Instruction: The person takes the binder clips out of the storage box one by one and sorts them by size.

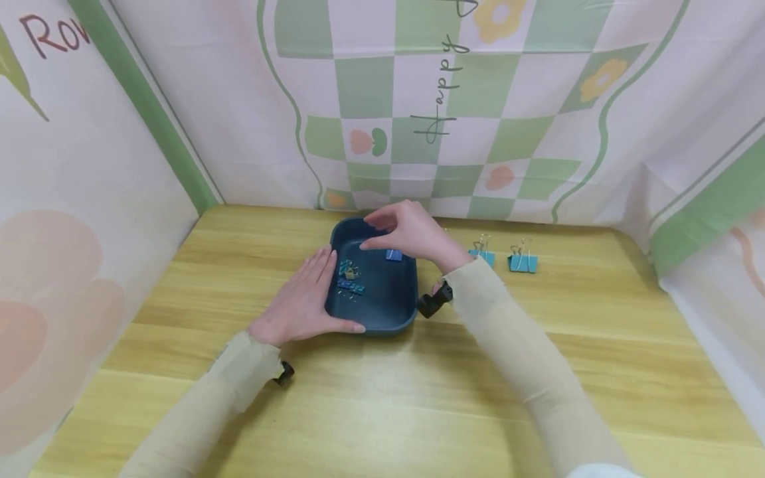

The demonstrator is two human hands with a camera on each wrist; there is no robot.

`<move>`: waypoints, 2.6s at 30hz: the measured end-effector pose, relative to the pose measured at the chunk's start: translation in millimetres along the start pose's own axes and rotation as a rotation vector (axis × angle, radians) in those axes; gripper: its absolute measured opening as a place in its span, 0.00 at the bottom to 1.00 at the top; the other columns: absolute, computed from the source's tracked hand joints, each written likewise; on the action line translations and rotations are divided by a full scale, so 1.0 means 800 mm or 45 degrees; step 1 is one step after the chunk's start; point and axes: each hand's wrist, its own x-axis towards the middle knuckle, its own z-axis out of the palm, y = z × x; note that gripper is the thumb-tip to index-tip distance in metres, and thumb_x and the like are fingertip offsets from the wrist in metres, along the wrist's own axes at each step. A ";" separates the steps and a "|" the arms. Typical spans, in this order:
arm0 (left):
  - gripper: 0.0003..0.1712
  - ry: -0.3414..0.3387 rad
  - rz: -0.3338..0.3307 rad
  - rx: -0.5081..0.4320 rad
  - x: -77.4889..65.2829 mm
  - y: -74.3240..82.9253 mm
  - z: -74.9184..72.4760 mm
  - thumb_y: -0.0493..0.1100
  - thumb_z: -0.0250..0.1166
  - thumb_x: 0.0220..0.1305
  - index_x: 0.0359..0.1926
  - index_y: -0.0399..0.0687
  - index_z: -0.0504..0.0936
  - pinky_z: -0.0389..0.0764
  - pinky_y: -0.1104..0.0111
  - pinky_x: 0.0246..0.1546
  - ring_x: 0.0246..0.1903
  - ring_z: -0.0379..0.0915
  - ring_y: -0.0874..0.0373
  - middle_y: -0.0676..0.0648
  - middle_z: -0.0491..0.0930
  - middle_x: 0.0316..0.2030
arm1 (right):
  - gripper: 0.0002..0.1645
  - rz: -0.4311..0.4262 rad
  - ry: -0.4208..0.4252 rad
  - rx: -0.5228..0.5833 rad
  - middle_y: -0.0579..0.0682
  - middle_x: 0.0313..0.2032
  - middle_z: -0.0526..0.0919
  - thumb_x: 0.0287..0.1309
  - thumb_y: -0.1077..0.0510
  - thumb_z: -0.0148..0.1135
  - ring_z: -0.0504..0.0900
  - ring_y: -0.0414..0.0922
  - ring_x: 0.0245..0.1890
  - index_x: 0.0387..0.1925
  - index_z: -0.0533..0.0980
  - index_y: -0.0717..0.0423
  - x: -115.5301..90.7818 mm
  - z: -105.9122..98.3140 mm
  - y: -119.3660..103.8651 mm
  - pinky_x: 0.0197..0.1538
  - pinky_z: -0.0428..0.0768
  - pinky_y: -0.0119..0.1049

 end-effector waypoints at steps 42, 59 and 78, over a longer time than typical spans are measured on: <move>0.82 -0.004 0.024 -0.012 -0.001 -0.002 0.000 0.93 0.49 0.44 0.80 0.37 0.38 0.38 0.61 0.76 0.78 0.27 0.52 0.39 0.34 0.80 | 0.18 0.245 -0.105 -0.270 0.47 0.18 0.84 0.59 0.49 0.75 0.79 0.42 0.19 0.19 0.87 0.53 0.048 0.100 0.035 0.28 0.74 0.32; 0.83 -0.003 0.015 -0.005 -0.001 0.002 -0.003 0.93 0.49 0.43 0.80 0.35 0.38 0.39 0.59 0.76 0.78 0.28 0.51 0.38 0.36 0.80 | 0.11 0.039 0.077 -0.160 0.46 0.33 0.88 0.54 0.55 0.79 0.85 0.43 0.35 0.37 0.87 0.55 0.038 0.046 0.001 0.42 0.83 0.38; 0.85 -0.001 -0.006 -0.027 -0.002 0.004 -0.002 0.94 0.51 0.40 0.80 0.35 0.39 0.40 0.59 0.76 0.78 0.29 0.50 0.39 0.35 0.80 | 0.18 0.003 0.146 -0.099 0.50 0.41 0.87 0.50 0.62 0.79 0.85 0.45 0.41 0.45 0.84 0.55 -0.010 -0.037 -0.020 0.49 0.82 0.41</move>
